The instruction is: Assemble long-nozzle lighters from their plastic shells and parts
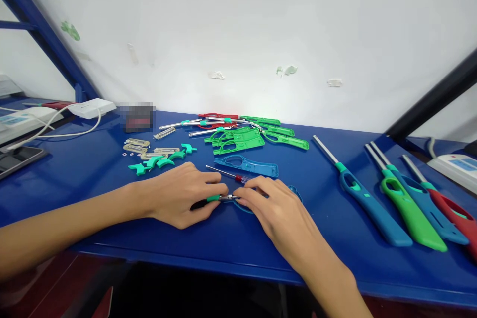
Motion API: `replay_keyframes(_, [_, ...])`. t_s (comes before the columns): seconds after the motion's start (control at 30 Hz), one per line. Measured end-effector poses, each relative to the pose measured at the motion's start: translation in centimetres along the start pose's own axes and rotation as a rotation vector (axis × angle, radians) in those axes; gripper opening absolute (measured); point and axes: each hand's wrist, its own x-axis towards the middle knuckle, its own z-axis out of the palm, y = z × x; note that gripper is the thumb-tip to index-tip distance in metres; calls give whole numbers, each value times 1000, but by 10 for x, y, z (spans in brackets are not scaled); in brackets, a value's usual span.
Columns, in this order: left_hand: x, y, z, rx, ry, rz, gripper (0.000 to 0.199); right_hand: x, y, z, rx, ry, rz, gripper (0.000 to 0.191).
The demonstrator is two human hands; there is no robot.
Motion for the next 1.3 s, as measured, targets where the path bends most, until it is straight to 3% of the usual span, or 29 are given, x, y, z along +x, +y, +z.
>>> replay_keyframes(0.23, [0,2,-1,3,33,-21,17,-1,2,-1,-4,-21,-6,31])
replay_keyframes(0.57, [-1,2,3,65,79,36,14,-5,8,3,6,-65,1,30])
replay_keyframes(1.13, [1,6,2,135,105,58,14,0,-9,-7,40,-67,17,24])
replay_keyframes(1.3, [0,4,2,134,173,88,16,1,-11,-10,46,-76,18,21])
